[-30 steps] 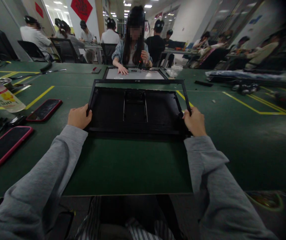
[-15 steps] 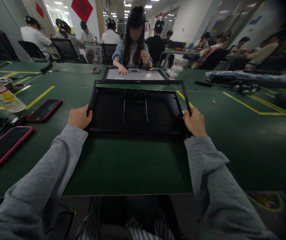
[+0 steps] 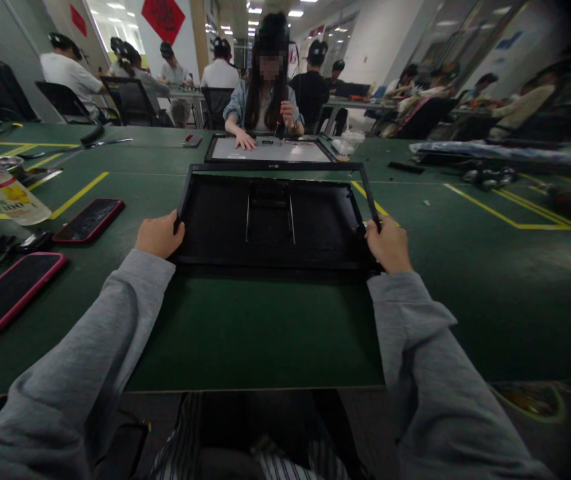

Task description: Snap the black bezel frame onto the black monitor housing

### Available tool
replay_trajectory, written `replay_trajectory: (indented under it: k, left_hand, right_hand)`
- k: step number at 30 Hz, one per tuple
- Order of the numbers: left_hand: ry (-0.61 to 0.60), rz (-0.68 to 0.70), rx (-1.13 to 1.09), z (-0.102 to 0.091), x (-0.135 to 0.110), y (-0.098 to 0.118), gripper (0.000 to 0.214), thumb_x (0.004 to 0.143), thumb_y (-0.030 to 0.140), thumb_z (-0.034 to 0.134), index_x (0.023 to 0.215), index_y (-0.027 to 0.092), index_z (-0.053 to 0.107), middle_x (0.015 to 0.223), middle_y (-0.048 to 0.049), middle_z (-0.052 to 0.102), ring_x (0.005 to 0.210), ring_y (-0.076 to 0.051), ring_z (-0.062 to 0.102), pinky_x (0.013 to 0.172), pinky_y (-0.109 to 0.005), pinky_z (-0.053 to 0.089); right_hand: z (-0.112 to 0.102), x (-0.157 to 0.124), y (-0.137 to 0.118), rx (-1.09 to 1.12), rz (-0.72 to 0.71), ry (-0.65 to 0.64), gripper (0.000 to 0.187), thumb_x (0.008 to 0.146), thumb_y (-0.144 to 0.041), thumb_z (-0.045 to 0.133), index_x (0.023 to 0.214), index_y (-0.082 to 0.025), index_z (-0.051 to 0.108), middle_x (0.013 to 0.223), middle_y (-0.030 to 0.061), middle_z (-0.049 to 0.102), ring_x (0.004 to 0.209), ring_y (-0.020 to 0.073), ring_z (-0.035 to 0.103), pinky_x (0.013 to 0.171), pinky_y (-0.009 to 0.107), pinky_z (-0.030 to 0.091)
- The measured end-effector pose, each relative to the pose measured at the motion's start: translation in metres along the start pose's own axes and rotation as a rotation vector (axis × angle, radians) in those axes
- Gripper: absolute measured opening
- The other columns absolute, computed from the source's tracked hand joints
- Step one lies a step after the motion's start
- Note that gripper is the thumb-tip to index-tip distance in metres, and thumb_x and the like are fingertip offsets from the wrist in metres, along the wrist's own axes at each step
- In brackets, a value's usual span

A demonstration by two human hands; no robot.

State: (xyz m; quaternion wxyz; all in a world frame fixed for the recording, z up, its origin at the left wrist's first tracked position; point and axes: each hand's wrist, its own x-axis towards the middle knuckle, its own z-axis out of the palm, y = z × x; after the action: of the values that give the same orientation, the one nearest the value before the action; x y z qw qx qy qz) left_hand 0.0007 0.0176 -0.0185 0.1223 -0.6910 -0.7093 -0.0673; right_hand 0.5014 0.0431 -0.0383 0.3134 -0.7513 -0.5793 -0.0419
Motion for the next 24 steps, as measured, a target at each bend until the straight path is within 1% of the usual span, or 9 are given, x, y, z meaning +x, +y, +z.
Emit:
replay_trajectory:
  k: [8,13,20,24]
  left_hand:
    - [-0.026,0.034,0.007,0.0006,0.0008,-0.0021,0.055,0.092,0.042,0.028,0.131,0.011,0.050,0.111,-0.0194,0.068,0.098,-0.032,0.066,0.080,-0.042,0.047]
    - [-0.042,0.029,-0.002,-0.0005,0.0004,-0.0017,0.055,0.092,0.042,0.028,0.132,0.011,0.050,0.111,-0.0193,0.068,0.100,-0.032,0.065,0.082,-0.042,0.046]
    - [-0.042,0.037,-0.005,0.0021,0.0017,-0.0028,0.056,0.092,0.041,0.027,0.133,0.008,0.048,0.110,-0.0206,0.068,0.098,-0.032,0.066,0.080,-0.042,0.047]
    - [-0.045,0.040,-0.006,0.0034,0.0020,-0.0031,0.057,0.093,0.041,0.027,0.134,0.009,0.047,0.113,-0.0203,0.067,0.100,-0.031,0.065,0.083,-0.042,0.047]
  right_hand:
    - [0.0004,0.0000,0.0022,0.005,-0.007,0.000,0.040,0.091,-0.041,0.039,0.113,-0.016,0.061,0.096,0.0164,0.069,0.094,0.0312,0.062,0.084,0.045,0.044]
    - [0.0006,-0.0002,0.0024,0.011,0.004,0.003,0.040,0.090,-0.043,0.040,0.113,-0.017,0.062,0.095,0.0157,0.069,0.094,0.0310,0.062,0.084,0.045,0.044]
    - [0.0005,0.0000,0.0024,0.004,-0.007,-0.002,0.040,0.089,-0.039,0.041,0.114,-0.016,0.062,0.097,0.0160,0.070,0.095,0.0312,0.063,0.084,0.045,0.045]
    - [0.0018,0.0005,0.0032,-0.004,-0.017,0.013,0.041,0.089,-0.037,0.041,0.116,-0.015,0.062,0.099,0.0172,0.070,0.096,0.0317,0.063,0.083,0.045,0.045]
